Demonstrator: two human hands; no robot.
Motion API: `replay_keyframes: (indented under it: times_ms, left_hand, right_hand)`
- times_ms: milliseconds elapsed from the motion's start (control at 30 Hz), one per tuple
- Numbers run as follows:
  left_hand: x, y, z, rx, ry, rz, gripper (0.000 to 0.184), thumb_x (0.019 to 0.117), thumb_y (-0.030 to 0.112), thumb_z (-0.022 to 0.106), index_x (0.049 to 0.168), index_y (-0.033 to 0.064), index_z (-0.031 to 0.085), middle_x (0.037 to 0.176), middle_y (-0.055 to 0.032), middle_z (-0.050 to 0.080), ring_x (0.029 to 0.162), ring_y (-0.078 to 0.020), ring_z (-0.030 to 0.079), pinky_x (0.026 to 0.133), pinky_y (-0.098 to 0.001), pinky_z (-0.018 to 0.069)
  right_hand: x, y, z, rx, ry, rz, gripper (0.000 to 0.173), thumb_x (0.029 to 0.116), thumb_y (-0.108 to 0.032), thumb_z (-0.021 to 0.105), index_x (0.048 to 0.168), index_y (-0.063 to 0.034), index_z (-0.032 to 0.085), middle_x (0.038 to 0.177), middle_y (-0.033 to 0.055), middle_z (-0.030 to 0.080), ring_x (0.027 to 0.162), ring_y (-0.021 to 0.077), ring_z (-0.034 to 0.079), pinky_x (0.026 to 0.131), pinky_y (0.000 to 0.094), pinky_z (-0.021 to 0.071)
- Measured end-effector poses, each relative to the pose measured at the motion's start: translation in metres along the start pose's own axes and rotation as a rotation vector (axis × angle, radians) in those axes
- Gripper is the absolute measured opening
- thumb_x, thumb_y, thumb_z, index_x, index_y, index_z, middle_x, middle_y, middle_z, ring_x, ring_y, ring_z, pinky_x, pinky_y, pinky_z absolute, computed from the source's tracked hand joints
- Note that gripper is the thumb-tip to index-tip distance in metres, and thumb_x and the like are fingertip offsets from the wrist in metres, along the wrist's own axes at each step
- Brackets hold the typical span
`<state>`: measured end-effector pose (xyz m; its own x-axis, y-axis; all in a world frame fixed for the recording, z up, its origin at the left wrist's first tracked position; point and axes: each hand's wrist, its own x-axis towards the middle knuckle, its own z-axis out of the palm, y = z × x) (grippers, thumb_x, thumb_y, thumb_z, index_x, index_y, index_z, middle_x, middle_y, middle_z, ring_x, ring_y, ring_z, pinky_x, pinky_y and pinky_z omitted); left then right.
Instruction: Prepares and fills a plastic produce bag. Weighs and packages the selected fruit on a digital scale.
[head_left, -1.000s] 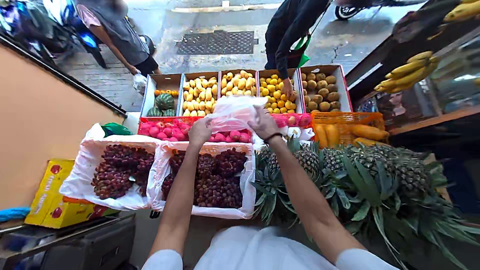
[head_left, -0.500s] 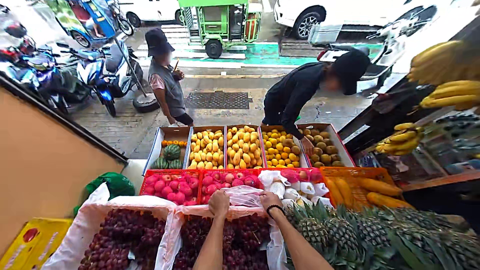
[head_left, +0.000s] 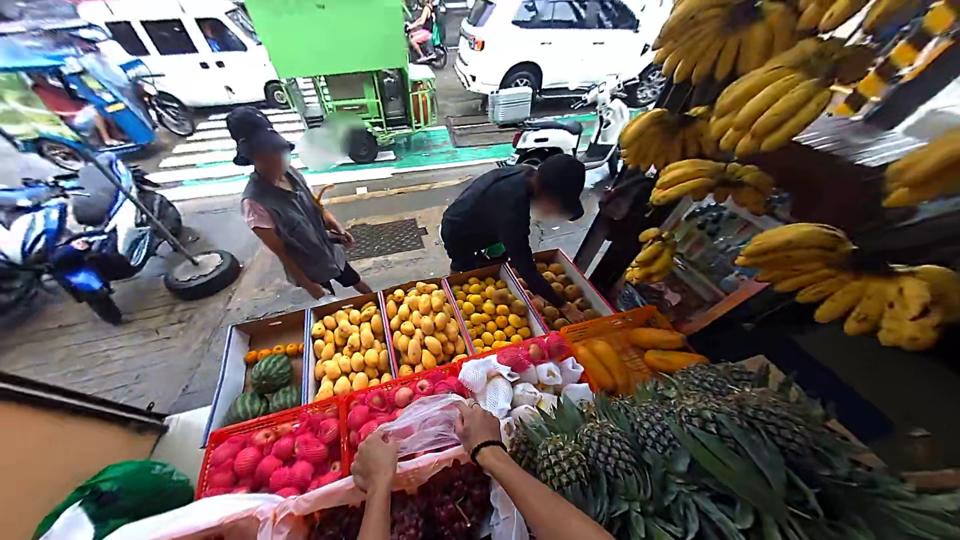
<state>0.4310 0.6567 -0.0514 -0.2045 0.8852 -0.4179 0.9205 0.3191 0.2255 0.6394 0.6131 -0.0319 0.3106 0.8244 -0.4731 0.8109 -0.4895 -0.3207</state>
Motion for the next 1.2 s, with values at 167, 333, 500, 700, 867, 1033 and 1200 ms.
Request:
replay_keyframes:
  times_ms: [167,333,500,700,867,1033,1200]
  left_hand:
    - [-0.003,0.003,-0.002,0.001,0.000,0.016,0.024,0.0965,0.023,0.060,0.115,0.0206,0.075,0.126,-0.0113,0.069,0.118,-0.0367,0.063,0.094,-0.0636,0.0487]
    - [-0.009,-0.001,-0.005,0.039,-0.063,0.103,0.030,0.0994,0.020,0.053,0.120,0.0219,0.074,0.134,-0.0082,0.066,0.126,-0.0337,0.059,0.100,-0.0645,0.0449]
    - [-0.004,0.001,-0.007,0.046,-0.093,0.165,0.036,0.0995,0.016,0.051,0.124,0.0289,0.073,0.137,-0.0044,0.065,0.129,-0.0336,0.058,0.102,-0.0660,0.0426]
    - [0.000,0.006,-0.005,0.028,-0.018,0.022,0.033,0.1004,0.039,0.055,0.127,0.0281,0.072,0.134,-0.0085,0.067,0.126,-0.0343,0.060,0.100,-0.0644,0.0447]
    - [-0.002,0.007,-0.003,-0.034,0.094,-0.097,0.040,0.0877,0.056,0.069,0.113,0.0258,0.077,0.120,-0.0089,0.073,0.116,-0.0331,0.066,0.092,-0.0621,0.0503]
    - [-0.003,0.010,-0.006,-0.033,0.077,-0.066,0.027,0.0959,0.023,0.059,0.119,0.0234,0.074,0.126,-0.0080,0.070,0.118,-0.0328,0.065,0.093,-0.0612,0.0504]
    - [-0.004,0.008,0.001,-0.006,0.118,-0.055,0.025,0.0982,0.023,0.056,0.115,0.0203,0.074,0.123,-0.0082,0.071,0.117,-0.0310,0.065,0.092,-0.0586,0.0514]
  right_hand:
    - [0.012,0.007,-0.001,0.069,-0.072,0.027,0.043,0.0967,-0.029,0.060,0.139,-0.0235,0.065,0.155,0.0237,0.044,0.123,0.0444,0.060,0.098,0.0618,0.0514]
    - [0.004,0.010,-0.009,0.179,-0.141,0.075,0.058,0.0910,-0.020,0.067,0.148,-0.0188,0.055,0.151,0.0271,0.047,0.125,0.0476,0.057,0.099,0.0657,0.0483]
    - [0.009,0.009,-0.012,0.202,-0.162,0.096,0.065,0.0921,-0.016,0.066,0.154,-0.0176,0.046,0.147,0.0271,0.052,0.127,0.0481,0.056,0.100,0.0649,0.0472]
    - [0.014,0.009,-0.007,0.134,-0.192,0.062,0.051,0.0938,-0.026,0.064,0.143,-0.0162,0.059,0.143,0.0219,0.057,0.129,0.0412,0.057,0.102,0.0631,0.0471]
    - [0.018,0.009,-0.002,0.069,-0.162,0.059,0.031,0.0934,-0.026,0.065,0.122,-0.0220,0.074,0.146,0.0199,0.054,0.127,0.0391,0.058,0.098,0.0592,0.0513]
    - [0.019,0.008,0.000,0.080,-0.073,0.000,0.033,0.0923,-0.013,0.062,0.118,-0.0272,0.077,0.149,0.0163,0.053,0.127,0.0369,0.059,0.097,0.0553,0.0539]
    - [0.018,0.007,0.005,0.078,-0.006,0.000,0.050,0.0873,-0.012,0.069,0.134,-0.0312,0.068,0.151,0.0169,0.049,0.124,0.0370,0.060,0.095,0.0560,0.0549]
